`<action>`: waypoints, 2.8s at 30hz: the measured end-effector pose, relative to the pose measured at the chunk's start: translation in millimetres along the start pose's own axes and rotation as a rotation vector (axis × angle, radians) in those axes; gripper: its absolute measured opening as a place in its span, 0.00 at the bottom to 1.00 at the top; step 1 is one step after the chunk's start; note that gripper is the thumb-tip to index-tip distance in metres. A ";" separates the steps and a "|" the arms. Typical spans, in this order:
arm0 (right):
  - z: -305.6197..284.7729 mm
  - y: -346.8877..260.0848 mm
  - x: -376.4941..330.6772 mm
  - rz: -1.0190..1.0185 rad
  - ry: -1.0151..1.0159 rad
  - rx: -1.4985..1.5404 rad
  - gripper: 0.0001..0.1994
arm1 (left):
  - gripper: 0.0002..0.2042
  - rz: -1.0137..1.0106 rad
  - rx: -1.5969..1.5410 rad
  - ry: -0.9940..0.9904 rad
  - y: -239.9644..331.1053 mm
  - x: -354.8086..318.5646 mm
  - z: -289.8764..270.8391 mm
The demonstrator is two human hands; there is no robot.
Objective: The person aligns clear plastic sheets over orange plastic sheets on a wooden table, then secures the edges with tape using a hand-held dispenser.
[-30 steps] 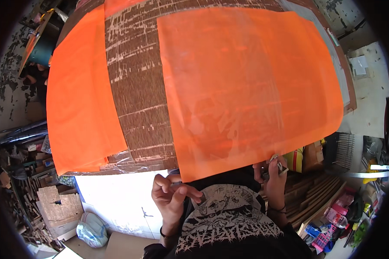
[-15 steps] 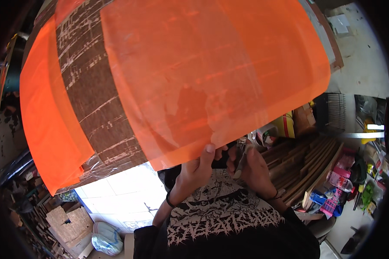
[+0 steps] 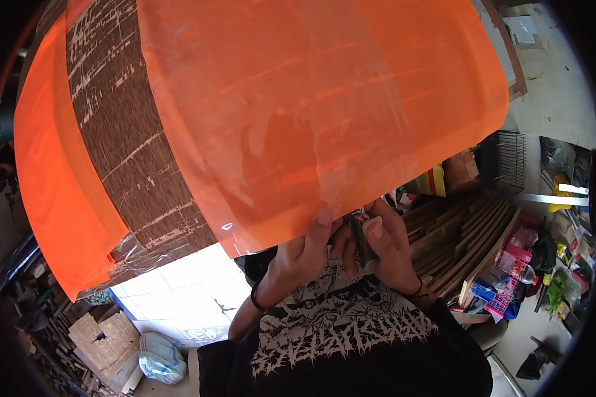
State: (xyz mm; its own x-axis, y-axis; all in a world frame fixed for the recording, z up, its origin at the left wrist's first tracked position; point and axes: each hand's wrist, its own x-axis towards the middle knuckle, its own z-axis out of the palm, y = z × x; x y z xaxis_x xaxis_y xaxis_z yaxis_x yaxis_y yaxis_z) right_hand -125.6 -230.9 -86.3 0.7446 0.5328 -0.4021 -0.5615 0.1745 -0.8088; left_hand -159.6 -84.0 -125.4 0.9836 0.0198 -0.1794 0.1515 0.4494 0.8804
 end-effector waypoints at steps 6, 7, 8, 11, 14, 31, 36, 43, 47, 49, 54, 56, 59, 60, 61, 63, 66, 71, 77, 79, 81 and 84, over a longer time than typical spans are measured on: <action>0.5 3.4 0.5 0.021 0.008 0.024 0.21 | 0.17 0.077 -0.230 -0.118 -12.3 -1.7 -9.4; 1.2 3.5 -0.7 0.023 0.009 0.023 0.21 | 0.18 0.081 -0.294 -0.185 -11.9 -1.3 -10.5; 1.2 3.6 -0.6 0.042 0.022 0.032 0.20 | 0.18 0.081 -0.295 -0.187 -8.1 -1.5 -8.7; 6.9 0.8 1.5 0.086 0.088 -0.009 0.27 | 0.17 -0.061 -0.256 -0.079 1.1 -3.5 -3.9; 11.8 1.9 4.6 0.106 0.159 -0.055 0.34 | 0.17 -0.046 -0.149 -0.041 -2.9 -5.2 -5.0; 15.9 9.8 9.6 0.006 0.159 0.078 0.18 | 0.11 0.069 -0.079 0.005 2.0 -7.0 -5.2; 16.6 12.7 9.4 -0.021 0.213 0.037 0.17 | 0.11 0.007 -0.107 0.034 1.2 -5.7 -4.4; 15.0 12.7 9.9 -0.022 0.210 0.010 0.16 | 0.10 -0.029 -0.115 0.032 3.1 -5.1 -4.1; 16.7 11.5 11.1 -0.033 0.212 -0.019 0.15 | 0.11 -0.026 -0.110 0.050 3.3 -4.7 -3.3; 16.7 11.7 11.5 -0.031 0.223 -0.024 0.15 | 0.11 -0.034 -0.086 0.037 5.6 -3.7 -3.7; 16.7 13.2 13.3 -0.059 0.213 -0.033 0.14 | 0.12 0.043 -0.055 0.034 -2.5 -5.2 -3.1; 16.5 12.7 13.6 -0.060 0.207 -0.030 0.14 | 0.12 0.035 -0.055 0.034 -1.8 -5.4 -3.1; 17.4 10.9 13.2 -0.061 0.206 -0.037 0.13 | 0.12 -0.003 -0.065 0.011 0.6 -5.3 -3.2; 18.2 10.2 13.2 -0.059 0.210 -0.048 0.14 | 0.12 -0.007 -0.076 0.022 0.1 -5.5 -2.9; 19.4 9.5 14.1 -0.060 0.210 -0.046 0.14 | 0.11 -0.012 -0.087 0.033 -0.4 -5.7 -2.9; 21.1 8.7 16.3 -0.060 0.226 -0.094 0.14 | 0.11 -0.002 -0.074 0.024 -2.5 -6.9 -4.2; 17.3 12.2 17.8 -0.092 0.182 -0.148 0.17 | 0.11 -0.036 -0.117 0.057 1.7 -7.1 -3.6; 2.8 22.0 9.5 -0.071 0.131 0.069 0.23 | 0.12 0.096 -0.172 0.129 10.4 -0.3 0.0; -14.6 19.0 8.2 -0.272 0.333 0.053 0.24 | 0.13 0.022 -0.119 0.106 -8.6 -8.1 -13.2; -14.2 13.5 10.9 -0.323 0.401 0.003 0.23 | 0.12 0.020 -0.144 0.119 -8.3 -10.5 -14.5; -17.9 9.3 16.2 -0.339 0.560 -0.005 0.21 | 0.11 0.047 -0.024 0.157 -13.0 -8.3 -8.2; -25.7 0.0 16.5 -0.333 0.590 0.042 0.17 | 0.11 -0.001 0.065 0.168 -4.5 -8.6 -2.8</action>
State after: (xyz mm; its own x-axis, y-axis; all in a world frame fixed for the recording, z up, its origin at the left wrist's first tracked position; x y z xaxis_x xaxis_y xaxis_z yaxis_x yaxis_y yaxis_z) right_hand -104.1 -243.5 -103.9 0.9457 -0.0944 -0.3110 -0.2728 0.2897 -0.9174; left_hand -169.1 -83.7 -129.0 0.9541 0.1705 -0.2461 0.1637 0.3914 0.9056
